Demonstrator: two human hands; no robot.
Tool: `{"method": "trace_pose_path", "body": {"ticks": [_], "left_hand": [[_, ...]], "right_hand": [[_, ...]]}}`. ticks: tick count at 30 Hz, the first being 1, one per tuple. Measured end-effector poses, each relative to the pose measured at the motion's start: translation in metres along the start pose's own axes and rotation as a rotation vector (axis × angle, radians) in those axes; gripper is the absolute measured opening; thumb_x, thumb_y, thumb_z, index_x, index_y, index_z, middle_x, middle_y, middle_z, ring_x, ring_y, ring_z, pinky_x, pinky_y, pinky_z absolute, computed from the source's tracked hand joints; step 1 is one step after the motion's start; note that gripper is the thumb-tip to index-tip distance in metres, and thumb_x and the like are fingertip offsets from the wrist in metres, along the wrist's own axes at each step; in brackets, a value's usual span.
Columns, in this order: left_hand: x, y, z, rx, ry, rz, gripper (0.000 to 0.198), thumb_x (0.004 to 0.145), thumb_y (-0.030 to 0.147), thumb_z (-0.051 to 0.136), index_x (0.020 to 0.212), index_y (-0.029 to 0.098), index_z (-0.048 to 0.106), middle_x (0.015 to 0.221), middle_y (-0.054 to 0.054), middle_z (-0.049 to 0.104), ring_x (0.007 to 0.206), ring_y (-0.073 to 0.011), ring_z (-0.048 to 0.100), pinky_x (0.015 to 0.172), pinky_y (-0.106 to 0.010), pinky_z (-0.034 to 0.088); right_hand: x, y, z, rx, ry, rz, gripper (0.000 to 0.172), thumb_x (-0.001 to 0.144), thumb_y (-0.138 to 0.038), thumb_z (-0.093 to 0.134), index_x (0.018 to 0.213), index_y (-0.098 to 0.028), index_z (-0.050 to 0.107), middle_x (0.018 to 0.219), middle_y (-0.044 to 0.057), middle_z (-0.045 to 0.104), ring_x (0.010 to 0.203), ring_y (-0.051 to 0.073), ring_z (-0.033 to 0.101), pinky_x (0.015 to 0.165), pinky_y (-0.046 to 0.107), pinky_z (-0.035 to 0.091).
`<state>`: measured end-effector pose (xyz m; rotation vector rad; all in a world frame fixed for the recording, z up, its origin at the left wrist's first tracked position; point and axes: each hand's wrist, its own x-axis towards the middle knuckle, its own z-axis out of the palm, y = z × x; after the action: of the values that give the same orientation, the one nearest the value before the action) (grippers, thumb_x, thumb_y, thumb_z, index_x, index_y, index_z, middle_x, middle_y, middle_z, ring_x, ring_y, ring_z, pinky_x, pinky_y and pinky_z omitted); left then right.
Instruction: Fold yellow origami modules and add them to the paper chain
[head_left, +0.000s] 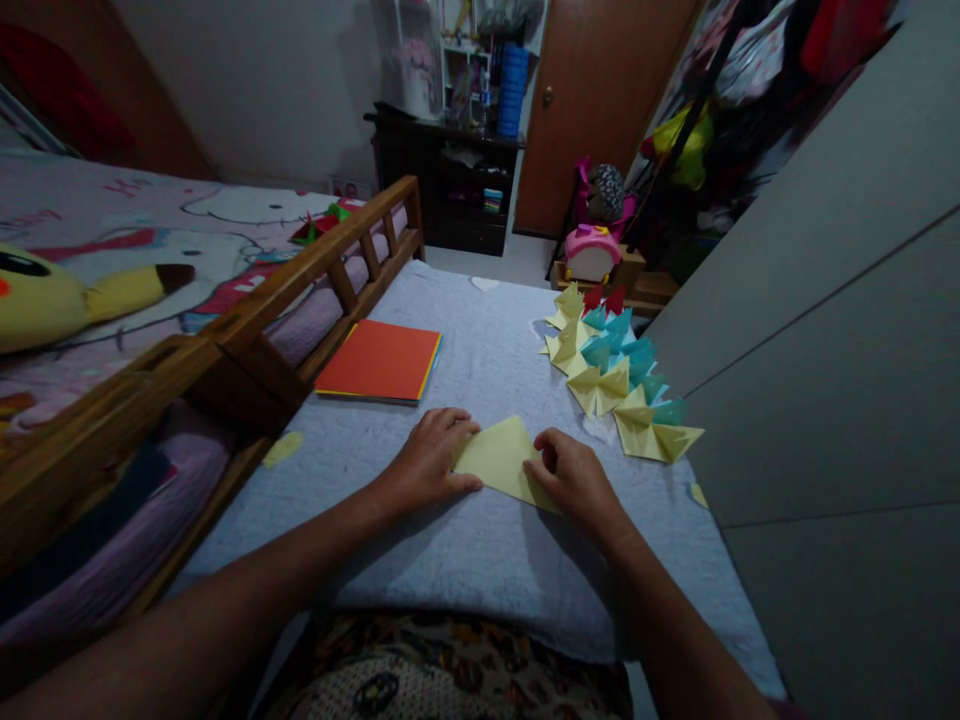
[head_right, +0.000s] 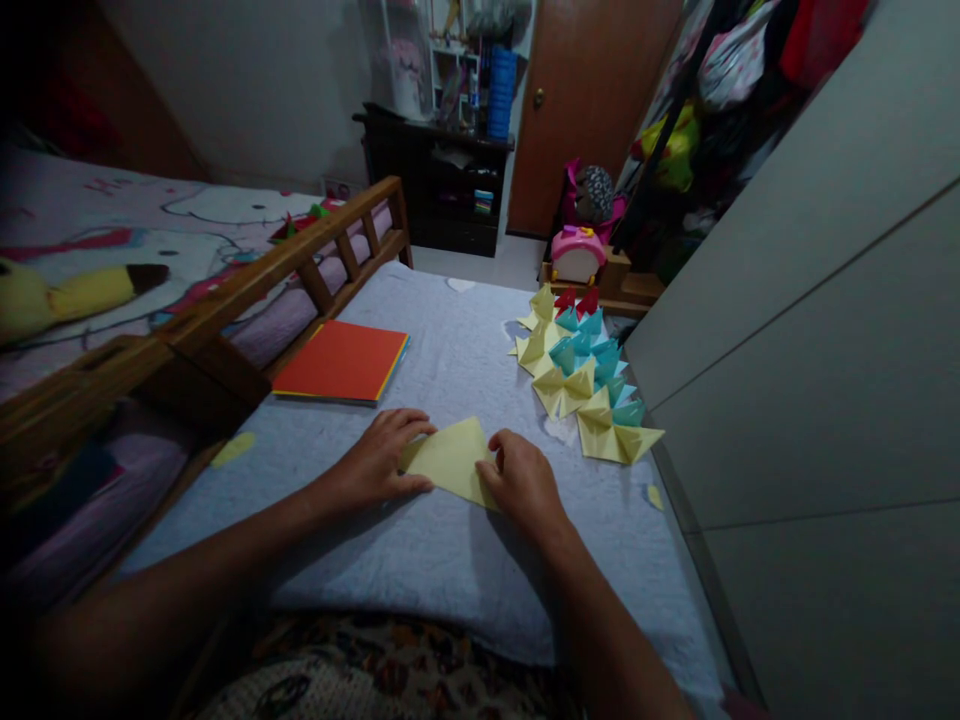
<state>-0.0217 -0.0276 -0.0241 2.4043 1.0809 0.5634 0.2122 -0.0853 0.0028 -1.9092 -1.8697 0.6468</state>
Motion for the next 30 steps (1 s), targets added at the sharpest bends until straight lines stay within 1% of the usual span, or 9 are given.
{"method": "trace_pose_path", "body": {"ticks": [5,8,10,15,18,21,24,27,30], "left_hand": [[0.001,0.006,-0.003,-0.104,0.127,0.105,0.029,0.078,0.026,0.071,0.104,0.021,0.059,0.112,-0.008,0.063,0.110,-0.0288,0.054,0.098,-0.045,0.042],[0.002,0.006,-0.007,-0.139,0.129,0.185,0.007,0.085,0.018,0.058,0.091,0.021,0.061,0.098,-0.006,0.067,0.102,-0.0259,0.057,0.092,-0.042,0.043],[0.002,0.004,-0.009,-0.167,0.136,0.196,0.012,0.085,0.013,0.054,0.086,0.022,0.062,0.094,-0.005,0.068,0.100,-0.0249,0.059,0.093,-0.042,0.042],[0.003,-0.006,-0.014,-0.309,0.247,0.084,0.010,0.082,0.015,0.063,0.089,0.023,0.065,0.098,-0.005,0.068,0.115,-0.0267,0.054,0.104,-0.047,0.037],[0.005,-0.009,-0.019,-0.397,0.257,0.059,0.008,0.079,0.018,0.071,0.080,0.023,0.065,0.095,-0.005,0.068,0.121,-0.0277,0.051,0.109,-0.049,0.036],[0.005,-0.007,-0.024,-0.450,0.286,0.015,0.011,0.076,0.015,0.072,0.070,0.021,0.064,0.125,-0.008,0.061,0.132,-0.0287,0.045,0.113,-0.049,0.034],[0.005,-0.002,-0.025,-0.552,0.295,-0.061,0.011,0.073,0.017,0.075,0.069,0.018,0.064,0.159,-0.006,0.029,0.141,-0.0321,0.037,0.114,-0.050,0.034],[0.006,0.003,-0.024,-0.696,0.295,-0.126,0.010,0.073,0.020,0.074,0.074,0.018,0.064,0.165,-0.004,0.016,0.146,-0.0333,0.032,0.113,-0.051,0.037],[0.008,0.006,-0.023,-0.910,0.334,-0.207,0.015,0.077,0.028,0.074,0.083,0.019,0.063,0.166,-0.005,0.015,0.140,-0.0331,0.041,0.105,-0.048,0.046]], "right_hand": [[-0.003,0.003,0.006,0.332,0.187,-0.257,0.008,0.085,-0.020,0.058,0.078,-0.021,0.056,0.070,-0.001,0.057,0.064,0.015,0.054,0.061,0.027,0.041],[-0.007,0.002,0.003,0.376,0.291,-0.456,0.009,0.088,-0.019,0.059,0.080,-0.022,0.057,0.079,0.001,0.060,0.077,0.017,0.058,0.072,0.030,0.047],[-0.009,0.002,0.001,0.341,0.332,-0.530,0.004,0.087,-0.020,0.062,0.090,-0.023,0.060,0.094,0.005,0.063,0.093,0.021,0.060,0.085,0.036,0.048],[-0.007,0.012,0.003,0.175,0.311,-0.543,0.057,0.078,-0.021,0.063,0.134,-0.026,0.052,0.145,0.012,0.043,0.136,0.032,0.040,0.113,0.055,0.034],[-0.004,0.018,0.008,0.081,0.312,-0.568,0.068,0.076,-0.015,0.058,0.142,-0.028,0.047,0.155,0.010,0.029,0.145,0.034,0.029,0.116,0.059,0.028],[-0.003,0.019,0.011,-0.024,0.400,-0.599,0.062,0.079,-0.014,0.059,0.138,-0.032,0.052,0.159,0.007,0.023,0.147,0.037,0.023,0.116,0.062,0.026],[-0.008,0.015,0.011,-0.116,0.482,-0.634,0.054,0.081,-0.013,0.062,0.130,-0.034,0.059,0.162,0.003,0.020,0.149,0.038,0.019,0.115,0.064,0.025],[-0.015,0.009,0.012,-0.191,0.553,-0.657,0.037,0.084,-0.012,0.064,0.114,-0.034,0.066,0.160,-0.001,0.030,0.149,0.036,0.021,0.116,0.064,0.024],[-0.021,0.004,0.013,-0.238,0.581,-0.649,0.025,0.086,-0.014,0.063,0.102,-0.033,0.068,0.151,-0.001,0.047,0.148,0.033,0.027,0.117,0.064,0.020]]}}
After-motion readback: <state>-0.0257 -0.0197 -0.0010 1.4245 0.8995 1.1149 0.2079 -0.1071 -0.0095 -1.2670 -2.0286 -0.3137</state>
